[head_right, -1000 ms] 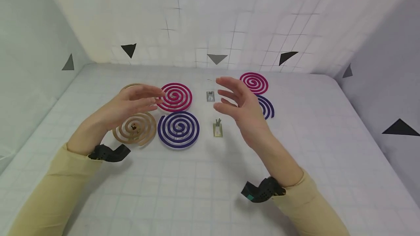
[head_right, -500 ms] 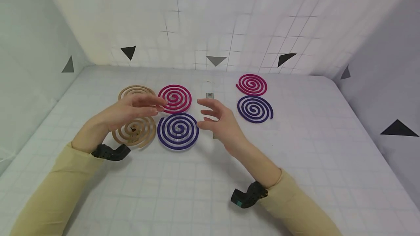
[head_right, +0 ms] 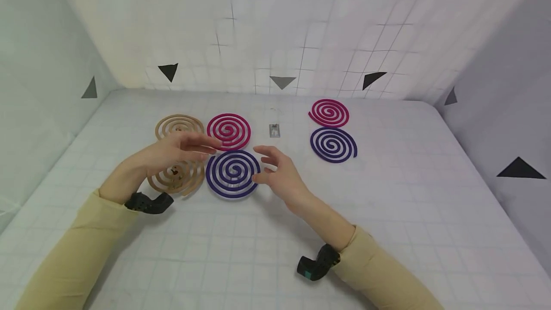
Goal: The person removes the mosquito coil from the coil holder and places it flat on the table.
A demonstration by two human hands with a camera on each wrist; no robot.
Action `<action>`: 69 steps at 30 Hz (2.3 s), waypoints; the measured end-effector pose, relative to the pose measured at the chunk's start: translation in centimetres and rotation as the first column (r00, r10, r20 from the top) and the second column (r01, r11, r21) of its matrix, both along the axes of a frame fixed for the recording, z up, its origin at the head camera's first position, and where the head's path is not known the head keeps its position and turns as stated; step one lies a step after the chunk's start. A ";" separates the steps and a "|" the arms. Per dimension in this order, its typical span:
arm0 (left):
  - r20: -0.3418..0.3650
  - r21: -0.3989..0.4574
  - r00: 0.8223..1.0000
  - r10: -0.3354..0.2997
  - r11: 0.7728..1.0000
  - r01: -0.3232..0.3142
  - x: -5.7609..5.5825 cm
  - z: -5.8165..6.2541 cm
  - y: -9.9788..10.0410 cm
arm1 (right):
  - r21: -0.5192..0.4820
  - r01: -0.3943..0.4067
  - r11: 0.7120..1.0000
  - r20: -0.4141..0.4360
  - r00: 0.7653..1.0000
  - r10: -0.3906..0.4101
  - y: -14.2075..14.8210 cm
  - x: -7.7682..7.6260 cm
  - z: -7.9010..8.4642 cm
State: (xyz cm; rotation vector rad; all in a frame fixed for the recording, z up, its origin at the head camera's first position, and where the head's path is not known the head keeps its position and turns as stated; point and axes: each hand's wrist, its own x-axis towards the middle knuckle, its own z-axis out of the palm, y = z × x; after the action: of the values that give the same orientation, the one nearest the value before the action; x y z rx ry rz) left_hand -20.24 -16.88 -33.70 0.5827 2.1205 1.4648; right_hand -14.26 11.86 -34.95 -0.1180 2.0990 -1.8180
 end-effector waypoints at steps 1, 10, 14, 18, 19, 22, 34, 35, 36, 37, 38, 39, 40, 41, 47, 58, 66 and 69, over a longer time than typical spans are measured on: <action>-0.001 -0.002 1.000 -0.003 1.000 0.003 0.0 0.0 0.0 | 0.007 0.002 1.000 0.006 1.000 -0.002 -0.1 0.0 -0.1; -0.014 -0.019 1.000 -0.012 1.000 0.012 -0.1 -0.4 0.3 | 0.016 0.018 1.000 0.052 0.998 -0.019 -0.4 0.0 -1.1; -0.019 -0.035 1.000 -0.015 0.999 0.014 -0.2 -0.6 0.5 | 0.008 0.016 1.000 0.060 0.998 -0.016 -0.4 -0.1 -1.5; -0.033 -0.050 0.999 -0.019 0.999 0.017 -0.2 -0.9 0.5 | -0.032 0.000 0.999 0.069 0.998 0.002 -0.3 -0.1 -1.8; -0.036 -0.052 0.999 -0.019 0.998 0.017 -0.2 -0.9 0.5 | -0.043 -0.004 0.999 0.071 0.997 0.007 -0.4 -0.1 -1.8; -0.040 -0.060 0.999 -0.016 0.998 0.013 -0.2 -0.8 0.6 | -0.066 0.002 0.998 0.091 0.996 0.004 -0.4 0.0 -1.8; -0.087 -0.087 0.996 -0.026 0.996 0.019 -0.2 -0.9 0.7 | -0.122 0.001 0.992 0.136 0.991 0.016 -0.5 -0.1 -2.0; -0.096 -0.089 0.995 -0.028 0.996 0.020 -0.2 -0.9 0.7 | -0.123 0.001 0.992 0.137 0.990 0.016 -0.5 -0.1 -2.0; -0.102 -0.090 0.994 -0.031 0.996 0.022 -0.2 -0.9 0.7 | -0.124 0.000 0.992 0.137 0.990 0.017 -0.5 -0.1 -2.0; -0.091 -0.089 0.995 -0.028 0.996 0.020 -0.2 -0.9 0.7 | -0.125 -0.002 0.992 0.137 0.990 0.020 -0.4 -0.1 -2.0; -0.081 -0.090 0.996 -0.025 0.996 0.017 -0.2 -0.9 0.7 | -0.126 -0.004 0.992 0.137 0.990 0.022 -0.4 0.0 -2.0; -0.070 -0.088 0.997 -0.022 0.996 0.016 -0.1 -0.8 0.7 | -0.129 -0.007 0.992 0.137 0.990 0.025 -0.4 0.0 -2.0; -0.059 -0.086 0.998 -0.021 0.996 0.016 -0.1 -0.8 0.6 | -0.132 -0.010 0.991 0.135 0.990 0.028 -0.4 0.0 -2.0; -0.049 -0.086 0.999 -0.018 0.996 0.013 -0.1 -0.8 0.6 | -0.135 -0.011 0.991 0.135 0.990 0.029 -0.4 0.0 -1.9; -0.010 -0.074 1.000 -0.004 0.997 0.003 0.1 -0.5 0.6 | -0.140 -0.012 0.990 0.130 0.991 0.030 -0.3 -0.1 -2.0; 0.008 -0.036 1.000 -0.011 0.999 0.011 0.2 0.0 0.5 | -0.135 -0.005 0.991 0.126 0.992 0.022 -0.2 -0.1 -1.4; -0.003 -0.030 1.000 0.005 1.000 -0.005 0.2 0.1 0.3 | -0.128 0.016 0.992 0.107 0.994 -0.002 0.1 -0.2 -1.0; -0.010 -0.019 1.000 0.018 1.000 -0.018 0.1 0.2 0.3 | -0.134 0.038 0.990 0.096 0.995 -0.025 0.3 -0.5 -0.7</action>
State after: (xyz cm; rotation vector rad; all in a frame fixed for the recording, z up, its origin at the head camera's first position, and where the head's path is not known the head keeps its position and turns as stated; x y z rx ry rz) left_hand -20.15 -16.53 -33.54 0.5657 2.1500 1.4529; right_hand -14.77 12.18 -35.60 -0.0325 1.9233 -1.9456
